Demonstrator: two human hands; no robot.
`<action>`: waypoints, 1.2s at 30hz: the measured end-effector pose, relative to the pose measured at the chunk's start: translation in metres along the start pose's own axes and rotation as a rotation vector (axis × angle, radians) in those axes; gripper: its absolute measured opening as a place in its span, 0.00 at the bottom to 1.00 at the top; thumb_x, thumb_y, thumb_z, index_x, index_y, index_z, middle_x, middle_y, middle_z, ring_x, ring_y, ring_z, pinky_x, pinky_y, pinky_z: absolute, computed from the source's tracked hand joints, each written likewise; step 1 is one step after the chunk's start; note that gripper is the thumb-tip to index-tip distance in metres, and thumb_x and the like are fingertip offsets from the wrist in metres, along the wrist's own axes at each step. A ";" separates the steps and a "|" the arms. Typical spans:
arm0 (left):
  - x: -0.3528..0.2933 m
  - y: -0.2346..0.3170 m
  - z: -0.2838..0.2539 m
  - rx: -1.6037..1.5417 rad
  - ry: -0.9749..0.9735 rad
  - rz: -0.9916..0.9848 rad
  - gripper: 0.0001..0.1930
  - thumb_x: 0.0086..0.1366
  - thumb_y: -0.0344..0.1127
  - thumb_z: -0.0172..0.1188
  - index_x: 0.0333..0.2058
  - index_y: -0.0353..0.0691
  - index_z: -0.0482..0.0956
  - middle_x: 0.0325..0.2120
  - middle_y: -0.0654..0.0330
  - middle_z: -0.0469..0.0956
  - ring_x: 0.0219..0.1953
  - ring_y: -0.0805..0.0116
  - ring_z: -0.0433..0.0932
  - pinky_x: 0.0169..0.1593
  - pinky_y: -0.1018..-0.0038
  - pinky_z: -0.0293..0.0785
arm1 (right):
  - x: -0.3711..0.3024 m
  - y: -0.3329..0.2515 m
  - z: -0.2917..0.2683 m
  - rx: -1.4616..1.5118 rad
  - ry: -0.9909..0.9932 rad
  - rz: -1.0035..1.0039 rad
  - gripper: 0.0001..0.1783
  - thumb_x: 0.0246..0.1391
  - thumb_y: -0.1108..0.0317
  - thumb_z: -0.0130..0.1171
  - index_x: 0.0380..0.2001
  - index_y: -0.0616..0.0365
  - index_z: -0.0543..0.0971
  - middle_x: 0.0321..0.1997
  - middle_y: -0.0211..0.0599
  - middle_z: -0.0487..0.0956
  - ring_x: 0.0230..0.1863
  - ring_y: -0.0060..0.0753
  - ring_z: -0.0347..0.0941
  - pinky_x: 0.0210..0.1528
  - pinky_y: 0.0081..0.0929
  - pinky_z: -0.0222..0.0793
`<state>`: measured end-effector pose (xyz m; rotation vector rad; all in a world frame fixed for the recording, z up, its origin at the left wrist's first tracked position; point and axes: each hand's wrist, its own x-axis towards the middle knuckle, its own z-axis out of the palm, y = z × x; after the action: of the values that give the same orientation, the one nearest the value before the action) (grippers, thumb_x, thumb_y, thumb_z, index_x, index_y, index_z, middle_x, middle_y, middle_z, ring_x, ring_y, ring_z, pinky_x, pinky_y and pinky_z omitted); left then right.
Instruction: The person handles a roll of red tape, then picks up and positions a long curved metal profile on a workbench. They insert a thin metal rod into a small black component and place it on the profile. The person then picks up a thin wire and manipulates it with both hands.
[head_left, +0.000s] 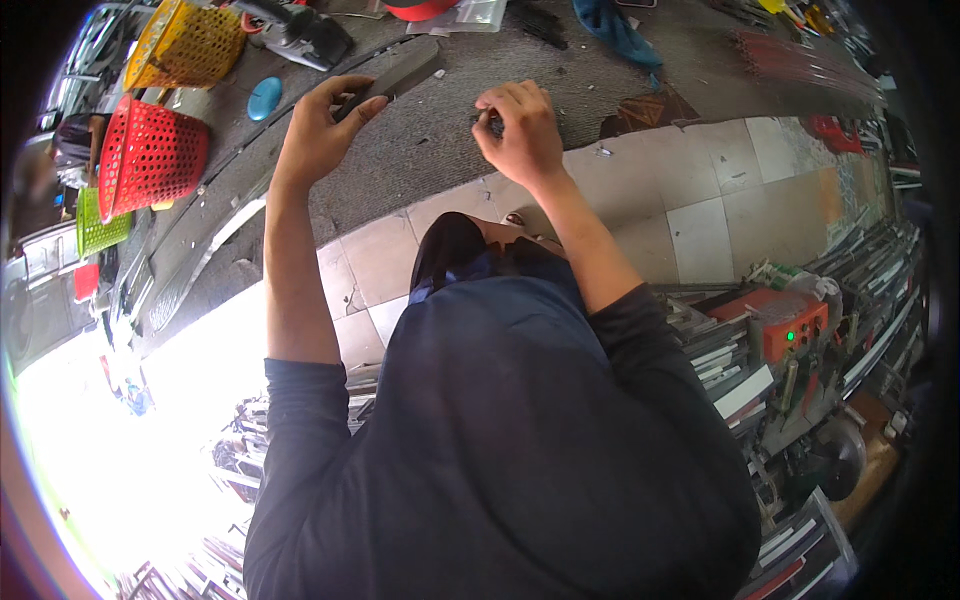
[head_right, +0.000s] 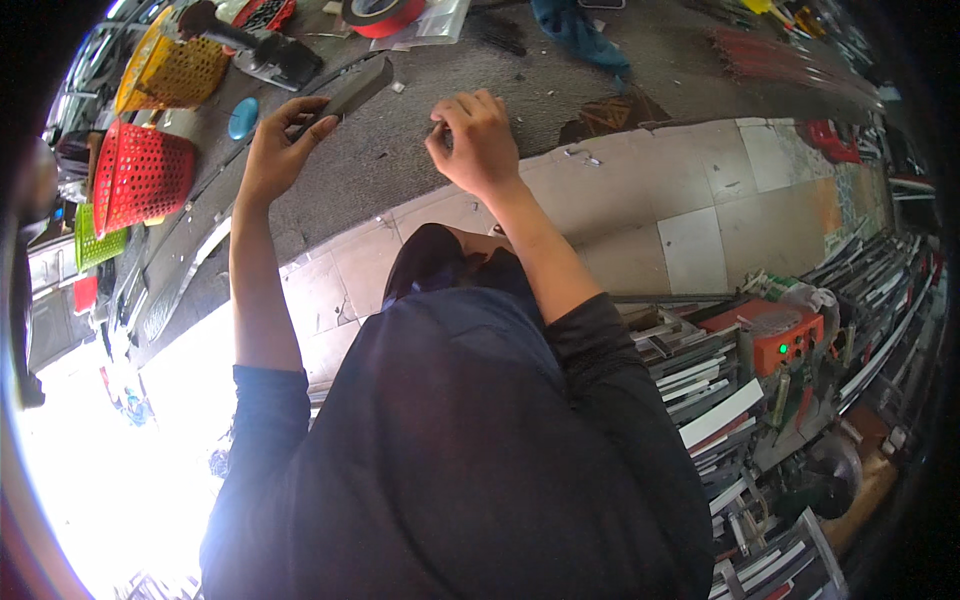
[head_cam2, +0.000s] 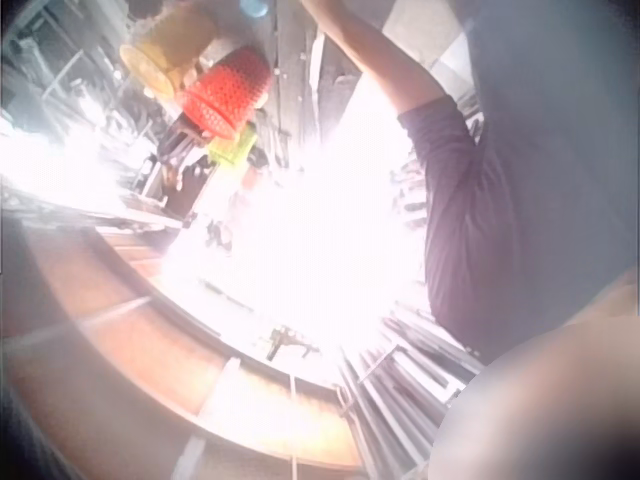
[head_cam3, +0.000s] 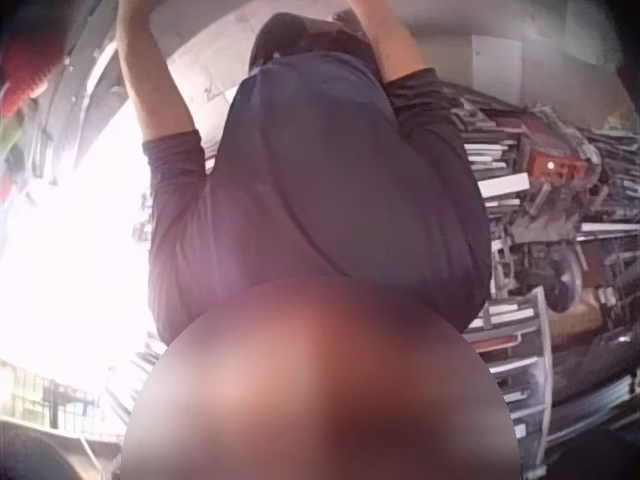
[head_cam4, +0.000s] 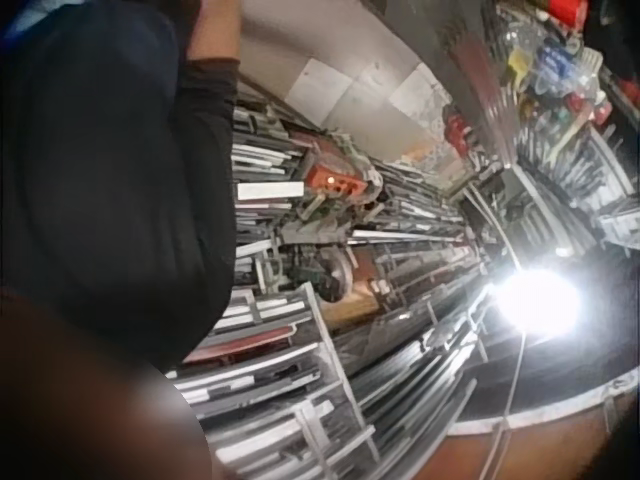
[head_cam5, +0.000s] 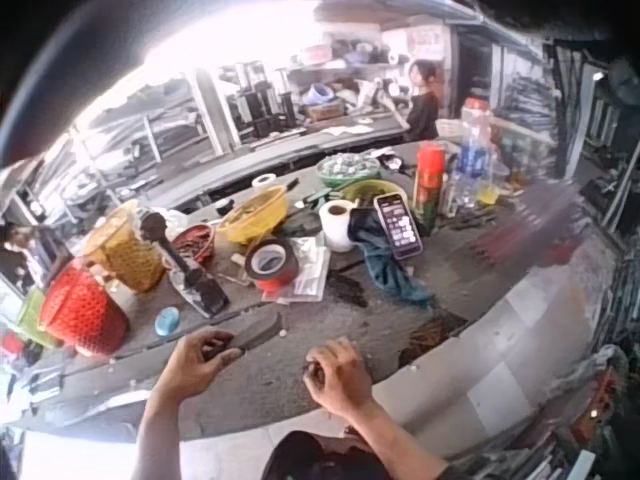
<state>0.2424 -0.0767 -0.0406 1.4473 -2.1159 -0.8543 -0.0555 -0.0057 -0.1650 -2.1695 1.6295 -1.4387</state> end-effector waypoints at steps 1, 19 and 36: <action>-0.003 0.006 -0.007 0.030 0.020 0.024 0.30 0.76 0.53 0.80 0.65 0.35 0.90 0.48 0.51 0.93 0.53 0.61 0.89 0.56 0.63 0.84 | 0.000 0.000 0.000 -0.004 0.008 -0.005 0.09 0.56 0.70 0.73 0.40 0.52 0.87 0.43 0.36 0.88 0.49 0.48 0.82 0.57 0.50 0.75; -0.038 0.040 -0.042 -0.079 -0.046 0.087 0.26 0.78 0.48 0.78 0.66 0.36 0.89 0.59 0.55 0.90 0.63 0.62 0.87 0.69 0.59 0.83 | 0.000 0.001 -0.002 -0.071 -0.023 -0.042 0.10 0.55 0.71 0.74 0.41 0.52 0.86 0.43 0.35 0.88 0.48 0.50 0.82 0.57 0.51 0.75; -0.015 0.041 -0.028 0.013 -0.070 0.108 0.28 0.74 0.52 0.80 0.56 0.31 0.93 0.49 0.43 0.94 0.54 0.48 0.93 0.62 0.58 0.86 | 0.007 -0.004 -0.002 -0.148 -0.118 -0.052 0.05 0.61 0.73 0.69 0.41 0.55 0.86 0.43 0.36 0.87 0.49 0.50 0.83 0.58 0.51 0.77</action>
<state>0.2392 -0.0589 0.0077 1.3131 -2.2332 -0.8636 -0.0542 -0.0086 -0.1567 -2.3429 1.6999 -1.2118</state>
